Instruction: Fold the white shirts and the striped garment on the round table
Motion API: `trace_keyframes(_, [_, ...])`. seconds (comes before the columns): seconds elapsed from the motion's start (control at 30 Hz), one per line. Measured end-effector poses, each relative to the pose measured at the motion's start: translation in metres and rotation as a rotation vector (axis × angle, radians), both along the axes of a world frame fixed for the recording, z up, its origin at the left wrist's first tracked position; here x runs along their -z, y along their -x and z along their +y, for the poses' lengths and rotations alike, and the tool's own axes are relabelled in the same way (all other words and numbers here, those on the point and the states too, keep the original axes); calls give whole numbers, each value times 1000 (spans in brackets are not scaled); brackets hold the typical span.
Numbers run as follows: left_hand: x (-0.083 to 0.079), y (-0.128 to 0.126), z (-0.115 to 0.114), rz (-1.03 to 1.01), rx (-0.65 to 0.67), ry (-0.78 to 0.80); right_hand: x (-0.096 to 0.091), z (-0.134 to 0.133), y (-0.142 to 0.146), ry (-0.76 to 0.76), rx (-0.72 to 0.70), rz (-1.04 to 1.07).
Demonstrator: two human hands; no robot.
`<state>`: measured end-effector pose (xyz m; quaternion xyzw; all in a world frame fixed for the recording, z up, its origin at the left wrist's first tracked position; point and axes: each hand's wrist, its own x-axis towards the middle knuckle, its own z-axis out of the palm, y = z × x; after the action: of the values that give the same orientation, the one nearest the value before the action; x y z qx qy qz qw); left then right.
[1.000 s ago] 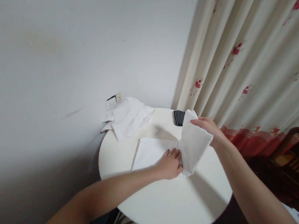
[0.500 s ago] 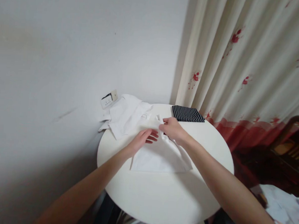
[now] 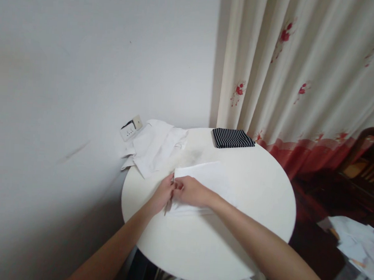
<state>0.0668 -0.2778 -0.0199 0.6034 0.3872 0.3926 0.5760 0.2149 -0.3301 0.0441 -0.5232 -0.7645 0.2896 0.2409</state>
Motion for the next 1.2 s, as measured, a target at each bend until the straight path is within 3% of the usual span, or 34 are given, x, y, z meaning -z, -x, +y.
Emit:
trace_keyframes(0.03, [0,0,-1,18,-8,-4,-3,1,-14,-26,13,50])
trace_keyframes(0.13, [1,1,-1,72,-38,-2,-3,10,-64,-178,287,12])
trace_keyframes(0.2, [2,2,0,96,-54,-1,7,17,-94,-271,412,-99])
trace_keyframes(0.27, [3,3,1,103,-53,11,25,21,-115,-271,460,-187])
trace_keyframes(0.43, [6,6,6,29,-10,182,66,19,-122,-183,389,-223])
trace_keyframes(0.57, [11,4,9,37,-60,212,70,18,-112,-188,369,-222])
trace_keyframes(0.7, [20,7,14,227,-268,46,64,16,-107,-169,338,-272])
trace_keyframes(0.8, [21,17,22,453,-282,-234,62,14,-105,-162,344,-281])
trace_keyframes(0.9, [10,20,26,657,-301,-554,62,12,-103,-170,357,-283])
trace_keyframes(0.97, [1,13,22,713,-242,-718,62,12,-102,-175,362,-282])
trace_keyframes(1.03, [-4,-1,15,771,-102,-805,62,12,-101,-179,365,-280])
trace_keyframes(1.1, [-2,-17,7,876,27,-801,63,13,-100,-182,375,-270])
trace_keyframes(1.2, [8,-31,0,1027,118,-758,65,13,-100,-203,405,-210])
